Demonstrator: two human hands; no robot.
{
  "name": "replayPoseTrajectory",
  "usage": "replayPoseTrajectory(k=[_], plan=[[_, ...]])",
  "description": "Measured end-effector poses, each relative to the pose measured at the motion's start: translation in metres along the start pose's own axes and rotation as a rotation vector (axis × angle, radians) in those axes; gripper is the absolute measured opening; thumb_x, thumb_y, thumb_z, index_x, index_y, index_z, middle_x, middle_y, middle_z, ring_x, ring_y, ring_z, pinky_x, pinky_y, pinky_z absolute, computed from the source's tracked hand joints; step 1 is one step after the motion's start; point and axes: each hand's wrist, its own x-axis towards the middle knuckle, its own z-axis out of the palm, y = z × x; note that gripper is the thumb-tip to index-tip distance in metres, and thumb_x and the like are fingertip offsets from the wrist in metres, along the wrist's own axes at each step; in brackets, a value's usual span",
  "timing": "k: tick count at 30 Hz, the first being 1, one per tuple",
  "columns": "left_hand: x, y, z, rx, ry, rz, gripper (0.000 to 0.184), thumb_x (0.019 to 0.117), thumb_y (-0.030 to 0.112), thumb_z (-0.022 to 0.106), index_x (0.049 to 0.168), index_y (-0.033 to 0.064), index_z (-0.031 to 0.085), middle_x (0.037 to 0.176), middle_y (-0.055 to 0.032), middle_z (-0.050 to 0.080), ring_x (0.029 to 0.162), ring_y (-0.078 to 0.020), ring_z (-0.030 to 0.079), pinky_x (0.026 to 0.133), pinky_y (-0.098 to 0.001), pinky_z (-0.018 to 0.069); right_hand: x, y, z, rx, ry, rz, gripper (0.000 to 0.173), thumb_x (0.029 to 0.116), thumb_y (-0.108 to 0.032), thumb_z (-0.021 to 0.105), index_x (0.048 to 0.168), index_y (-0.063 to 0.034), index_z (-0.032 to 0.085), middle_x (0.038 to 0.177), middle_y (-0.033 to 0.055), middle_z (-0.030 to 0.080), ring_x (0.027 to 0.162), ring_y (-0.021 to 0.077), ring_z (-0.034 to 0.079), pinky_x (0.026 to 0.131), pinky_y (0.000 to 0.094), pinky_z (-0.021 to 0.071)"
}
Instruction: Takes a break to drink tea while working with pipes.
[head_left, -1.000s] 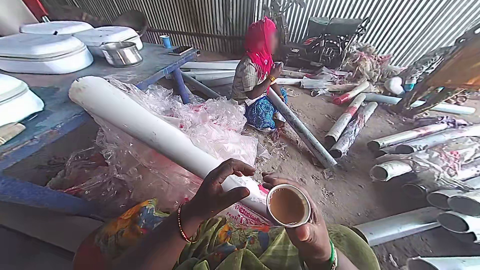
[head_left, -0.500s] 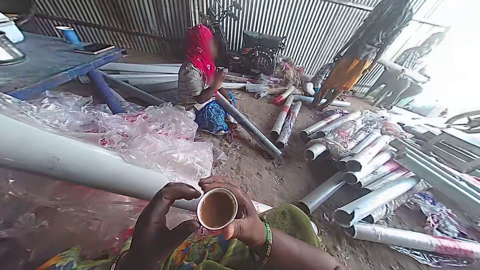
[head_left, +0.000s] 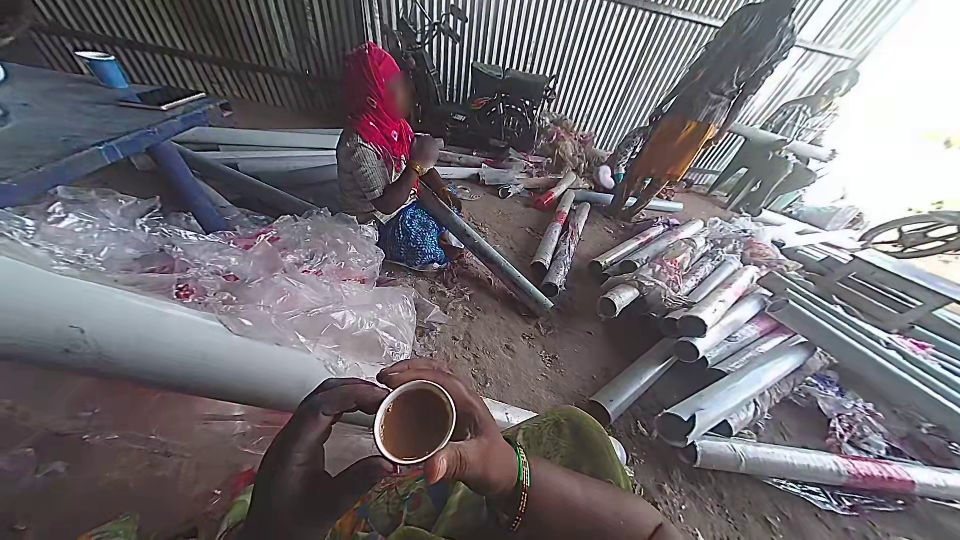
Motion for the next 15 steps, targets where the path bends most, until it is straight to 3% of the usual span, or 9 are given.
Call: replayPoseTrajectory(k=[15], plan=[[-0.0025, -0.0001, 0.0009, -0.007, 0.031, 0.012, 0.039, 0.0939, 0.048, 0.07, 0.128, 0.0295, 0.064, 0.119, 0.0165, 0.065, 0.109, 0.0023, 0.063, 0.094, -0.0144, 0.053, -0.0031, 0.0001, 0.0028, 0.019, -0.007, 0.047, 0.076, 0.0928, -0.05, 0.069, 0.139, 0.0081, 0.052, 0.143, 0.0062, 0.055, 0.134, 0.0056, 0.048, 0.112, 0.0259, 0.043]])
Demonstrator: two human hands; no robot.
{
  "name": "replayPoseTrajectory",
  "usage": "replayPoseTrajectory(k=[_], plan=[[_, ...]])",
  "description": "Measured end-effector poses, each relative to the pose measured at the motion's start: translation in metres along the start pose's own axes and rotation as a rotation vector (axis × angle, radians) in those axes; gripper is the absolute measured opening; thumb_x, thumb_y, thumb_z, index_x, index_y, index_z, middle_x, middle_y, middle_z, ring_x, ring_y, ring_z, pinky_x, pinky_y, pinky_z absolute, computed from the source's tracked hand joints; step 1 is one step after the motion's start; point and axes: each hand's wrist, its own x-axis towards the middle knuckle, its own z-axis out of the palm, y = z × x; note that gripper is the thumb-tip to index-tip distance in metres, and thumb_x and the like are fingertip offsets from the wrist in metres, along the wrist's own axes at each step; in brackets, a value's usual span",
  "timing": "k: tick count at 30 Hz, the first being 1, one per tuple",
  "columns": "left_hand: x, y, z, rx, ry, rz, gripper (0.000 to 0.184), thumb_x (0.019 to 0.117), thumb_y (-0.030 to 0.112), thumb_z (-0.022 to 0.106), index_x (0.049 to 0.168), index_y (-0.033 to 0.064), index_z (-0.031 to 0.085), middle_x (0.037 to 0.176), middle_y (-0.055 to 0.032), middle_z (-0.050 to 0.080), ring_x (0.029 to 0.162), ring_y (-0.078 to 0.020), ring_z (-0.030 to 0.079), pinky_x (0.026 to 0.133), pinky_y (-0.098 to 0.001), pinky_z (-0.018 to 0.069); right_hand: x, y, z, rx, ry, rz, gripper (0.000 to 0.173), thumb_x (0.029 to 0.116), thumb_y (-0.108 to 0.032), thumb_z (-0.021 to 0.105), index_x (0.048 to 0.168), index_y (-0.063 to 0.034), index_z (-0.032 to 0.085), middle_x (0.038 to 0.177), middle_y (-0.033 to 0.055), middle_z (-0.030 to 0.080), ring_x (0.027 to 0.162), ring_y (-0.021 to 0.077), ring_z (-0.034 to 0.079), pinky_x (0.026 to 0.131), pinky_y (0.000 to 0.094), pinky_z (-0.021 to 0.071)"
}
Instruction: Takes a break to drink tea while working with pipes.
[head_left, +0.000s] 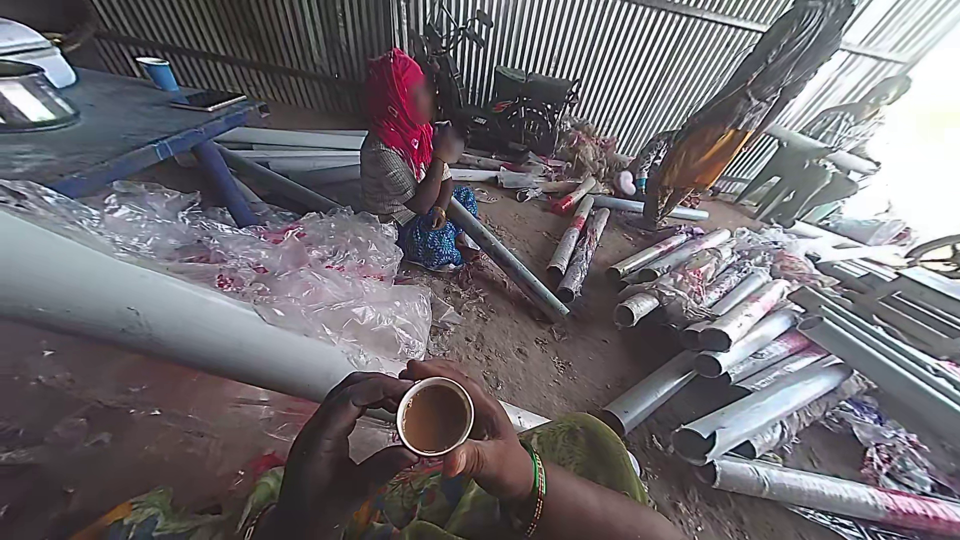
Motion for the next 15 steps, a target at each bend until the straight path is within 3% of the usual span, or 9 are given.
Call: replayPoseTrajectory(k=[5, 15], plan=[[0.0, 0.0026, 0.0013, -0.015, 0.012, -0.005, 0.039, 0.0938, 0.049, 0.07, 0.126, 0.0285, 0.065, 0.118, 0.0155, 0.066, 0.109, 0.0017, 0.064, 0.092, -0.0147, 0.0541, -0.0007, -0.0004, 0.0017, -0.004, 0.012, 0.01, 0.081, 0.0921, -0.05, 0.069, 0.14, 0.0116, 0.049, 0.142, 0.009, 0.054, 0.133, 0.0062, 0.05, 0.111, 0.0249, 0.0435], [-0.0024, 0.007, 0.0039, -0.043, 0.04, -0.052, 0.039, 0.0922, 0.048, 0.071, 0.126, 0.0305, 0.065, 0.12, 0.0178, 0.064, 0.109, 0.0035, 0.063, 0.09, -0.0131, 0.0547, -0.0026, -0.0005, 0.0026, -0.049, 0.037, 0.019, 0.084, 0.0905, -0.055, 0.069, 0.144, 0.0078, 0.049, 0.137, 0.0061, 0.054, 0.128, 0.0042, 0.048, 0.108, 0.0217, 0.0427]])
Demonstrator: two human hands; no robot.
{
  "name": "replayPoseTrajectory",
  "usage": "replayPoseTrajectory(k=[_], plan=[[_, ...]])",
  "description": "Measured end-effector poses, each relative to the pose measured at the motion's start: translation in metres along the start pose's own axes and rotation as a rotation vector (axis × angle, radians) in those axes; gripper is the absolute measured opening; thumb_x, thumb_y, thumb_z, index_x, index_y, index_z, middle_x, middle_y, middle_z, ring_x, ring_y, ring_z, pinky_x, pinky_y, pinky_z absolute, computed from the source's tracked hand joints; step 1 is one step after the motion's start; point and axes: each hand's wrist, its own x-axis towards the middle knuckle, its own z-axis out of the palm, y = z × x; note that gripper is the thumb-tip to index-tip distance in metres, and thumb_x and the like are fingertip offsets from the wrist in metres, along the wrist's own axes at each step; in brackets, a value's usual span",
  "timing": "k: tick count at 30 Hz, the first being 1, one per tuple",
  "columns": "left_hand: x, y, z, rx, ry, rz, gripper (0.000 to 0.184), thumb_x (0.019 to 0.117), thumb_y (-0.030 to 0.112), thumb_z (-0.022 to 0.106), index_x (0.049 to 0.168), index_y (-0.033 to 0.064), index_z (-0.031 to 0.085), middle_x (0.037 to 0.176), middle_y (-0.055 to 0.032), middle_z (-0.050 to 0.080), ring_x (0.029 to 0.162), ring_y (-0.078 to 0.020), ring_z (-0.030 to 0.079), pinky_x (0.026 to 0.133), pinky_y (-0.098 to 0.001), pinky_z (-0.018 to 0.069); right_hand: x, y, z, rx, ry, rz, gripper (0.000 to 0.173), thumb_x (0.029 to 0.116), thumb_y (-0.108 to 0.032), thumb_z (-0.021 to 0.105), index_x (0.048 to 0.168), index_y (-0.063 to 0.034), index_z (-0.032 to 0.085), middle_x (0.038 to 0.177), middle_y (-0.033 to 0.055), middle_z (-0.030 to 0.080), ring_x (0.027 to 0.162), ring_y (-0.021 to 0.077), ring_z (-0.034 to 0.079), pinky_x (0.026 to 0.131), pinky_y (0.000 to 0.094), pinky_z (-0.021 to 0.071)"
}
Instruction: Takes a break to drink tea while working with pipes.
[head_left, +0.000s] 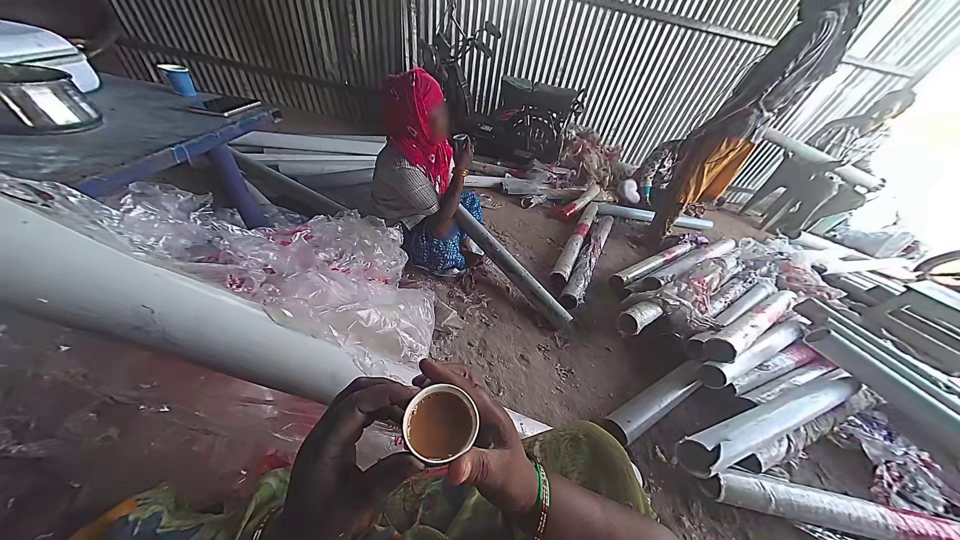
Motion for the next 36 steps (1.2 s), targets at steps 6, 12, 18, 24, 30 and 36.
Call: replayPoseTrajectory(k=[6, 12, 18, 24, 30, 36], plan=[[-0.0011, 0.0013, 0.0017, -0.022, 0.008, -0.013, 0.038, 0.0921, 0.048, 0.071, 0.126, 0.0307, 0.065, 0.12, 0.0172, 0.064, 0.108, 0.0032, 0.064, 0.089, -0.0128, 0.055, 0.0004, -0.0008, 0.0011, 0.054, 0.016, -0.003, 0.079, 0.0901, -0.048, 0.073, 0.143, 0.0051, 0.05, 0.136, 0.0028, 0.055, 0.126, 0.0042, 0.052, 0.107, 0.0241, 0.0467], [-0.0021, 0.0011, 0.003, -0.036, 0.025, -0.022, 0.038, 0.0913, 0.046, 0.073, 0.125, 0.0309, 0.066, 0.121, 0.0157, 0.065, 0.109, 0.0013, 0.065, 0.087, -0.014, 0.0564, -0.0001, 0.0042, 0.0023, 0.182, 0.021, -0.026, 0.059, 0.0881, -0.037, 0.078, 0.134, -0.0108, 0.052, 0.132, -0.0027, 0.061, 0.123, 0.0046, 0.058, 0.105, 0.0263, 0.0491], [-0.0023, 0.0023, 0.0052, -0.074, 0.05, -0.054, 0.037, 0.0908, 0.044, 0.074, 0.125, 0.0318, 0.065, 0.121, 0.0155, 0.064, 0.11, 0.0008, 0.065, 0.086, -0.015, 0.0582, 0.0001, 0.0037, 0.0017, 0.183, 0.018, -0.027, 0.056, 0.0913, -0.035, 0.075, 0.135, -0.0083, 0.055, 0.134, -0.0031, 0.059, 0.124, 0.0039, 0.057, 0.106, 0.0266, 0.0485], [-0.0021, 0.0013, 0.0039, -0.089, 0.066, -0.056, 0.037, 0.0912, 0.043, 0.074, 0.125, 0.0302, 0.065, 0.122, 0.0138, 0.064, 0.111, -0.0006, 0.065, 0.087, -0.0162, 0.0588, -0.0008, 0.0006, 0.0014, 0.11, 0.029, 0.0, 0.063, 0.0944, -0.038, 0.071, 0.14, 0.0003, 0.052, 0.139, -0.0005, 0.057, 0.128, 0.0035, 0.054, 0.109, 0.0264, 0.046], [-0.0012, -0.0002, 0.0019, -0.057, 0.085, -0.054, 0.037, 0.0913, 0.046, 0.072, 0.124, 0.0296, 0.065, 0.121, 0.0138, 0.065, 0.111, -0.0012, 0.066, 0.088, -0.0166, 0.0587, -0.0004, -0.0004, 0.0, -0.017, 0.016, -0.003, 0.079, 0.097, -0.053, 0.062, 0.144, 0.0085, 0.047, 0.144, 0.0078, 0.053, 0.132, 0.0048, 0.05, 0.111, 0.0256, 0.0438], [-0.0006, -0.0011, -0.0001, -0.049, 0.079, -0.035, 0.037, 0.0912, 0.047, 0.072, 0.123, 0.0295, 0.066, 0.121, 0.0138, 0.066, 0.111, -0.0013, 0.065, 0.088, -0.0161, 0.0578, 0.0, -0.0006, -0.0007, -0.046, -0.001, -0.026, 0.083, 0.0972, -0.056, 0.059, 0.144, 0.0116, 0.045, 0.144, 0.0105, 0.052, 0.133, 0.0056, 0.048, 0.112, 0.0251, 0.0424]])
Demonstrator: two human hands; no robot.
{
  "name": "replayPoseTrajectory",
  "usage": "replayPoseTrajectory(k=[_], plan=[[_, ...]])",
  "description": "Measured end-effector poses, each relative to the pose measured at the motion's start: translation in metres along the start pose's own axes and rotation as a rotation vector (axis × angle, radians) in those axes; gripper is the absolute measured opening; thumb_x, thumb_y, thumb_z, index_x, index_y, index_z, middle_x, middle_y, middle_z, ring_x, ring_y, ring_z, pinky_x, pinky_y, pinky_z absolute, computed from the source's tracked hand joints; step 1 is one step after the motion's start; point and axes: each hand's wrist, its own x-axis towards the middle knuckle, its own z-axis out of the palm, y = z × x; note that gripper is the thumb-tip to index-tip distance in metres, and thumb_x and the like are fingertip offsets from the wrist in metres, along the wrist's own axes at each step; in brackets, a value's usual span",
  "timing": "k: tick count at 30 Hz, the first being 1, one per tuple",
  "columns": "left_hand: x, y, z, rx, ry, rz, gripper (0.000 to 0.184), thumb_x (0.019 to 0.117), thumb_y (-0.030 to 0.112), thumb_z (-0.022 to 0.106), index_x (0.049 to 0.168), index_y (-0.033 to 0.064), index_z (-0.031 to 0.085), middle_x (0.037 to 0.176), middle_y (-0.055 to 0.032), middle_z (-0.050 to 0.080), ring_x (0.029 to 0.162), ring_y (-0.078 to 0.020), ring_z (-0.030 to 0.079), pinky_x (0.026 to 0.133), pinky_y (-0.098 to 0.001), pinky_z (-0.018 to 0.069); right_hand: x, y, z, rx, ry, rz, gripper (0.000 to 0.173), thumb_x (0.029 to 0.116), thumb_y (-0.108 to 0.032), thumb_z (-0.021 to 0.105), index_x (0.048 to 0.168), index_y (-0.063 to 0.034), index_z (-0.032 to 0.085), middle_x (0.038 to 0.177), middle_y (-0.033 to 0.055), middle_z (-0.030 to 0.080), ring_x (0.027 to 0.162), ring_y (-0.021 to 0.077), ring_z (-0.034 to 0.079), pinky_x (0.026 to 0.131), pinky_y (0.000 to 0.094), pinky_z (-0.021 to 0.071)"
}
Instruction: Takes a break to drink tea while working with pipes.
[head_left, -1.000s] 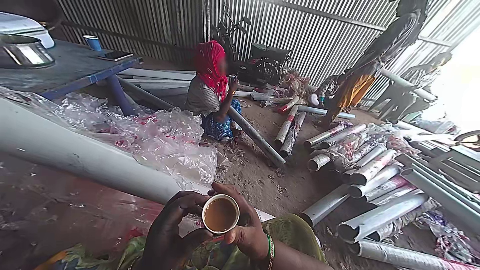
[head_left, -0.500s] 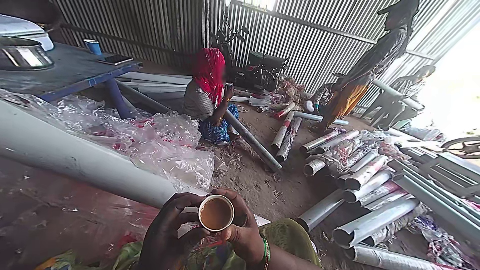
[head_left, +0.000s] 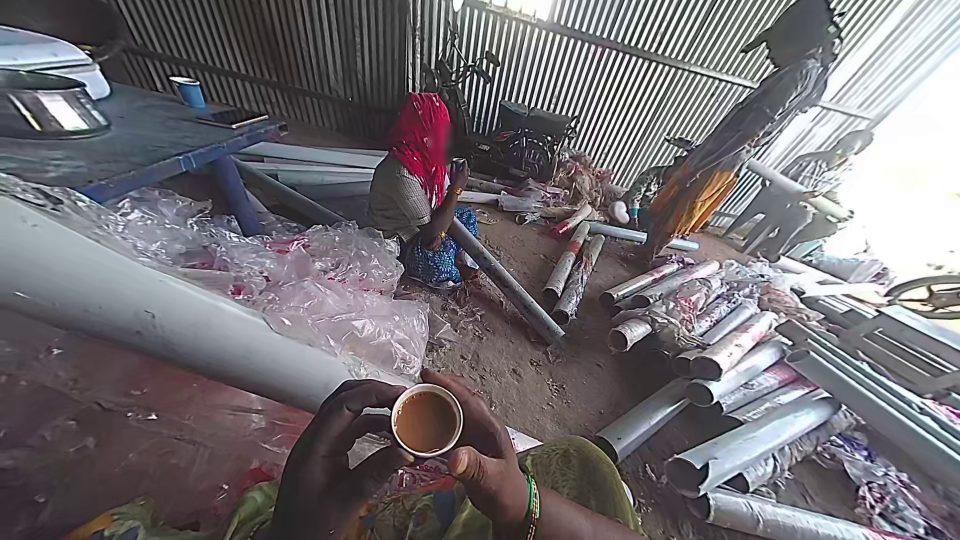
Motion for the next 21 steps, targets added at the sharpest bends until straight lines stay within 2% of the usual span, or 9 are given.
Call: replayPoseTrajectory(k=[8, 15, 21], plan=[[-0.0004, 0.0021, 0.0016, -0.001, -0.007, 0.01, 0.037, 0.0916, 0.046, 0.072, 0.124, 0.0296, 0.066, 0.12, 0.0154, 0.065, 0.108, 0.0014, 0.065, 0.086, -0.0138, 0.0568, 0.0, 0.0011, 0.0002, 0.002, 0.007, -0.015, 0.075, 0.0978, -0.051, 0.061, 0.142, 0.0084, 0.051, 0.142, 0.0063, 0.055, 0.132, 0.0039, 0.049, 0.112, 0.0244, 0.0425], [-0.0003, 0.0028, 0.0019, -0.008, -0.022, 0.031, 0.037, 0.0923, 0.046, 0.071, 0.123, 0.0266, 0.065, 0.12, 0.0145, 0.065, 0.109, 0.0021, 0.064, 0.087, -0.0131, 0.0556, -0.0002, 0.0017, -0.0007, 0.019, -0.025, -0.023, 0.063, 0.0987, -0.048, 0.061, 0.144, -0.0051, 0.054, 0.143, -0.0033, 0.055, 0.132, 0.0014, 0.05, 0.111, 0.0245, 0.0436], [-0.0003, 0.0046, 0.0017, -0.038, -0.056, 0.041, 0.036, 0.0946, 0.043, 0.069, 0.124, 0.0238, 0.065, 0.122, 0.0125, 0.063, 0.109, 0.0023, 0.063, 0.088, -0.0132, 0.0551, -0.0004, 0.0003, -0.002, 0.01, -0.04, -0.016, 0.062, 0.0982, -0.049, 0.061, 0.145, -0.009, 0.055, 0.143, -0.0052, 0.055, 0.131, 0.0011, 0.05, 0.111, 0.0241, 0.0436]])
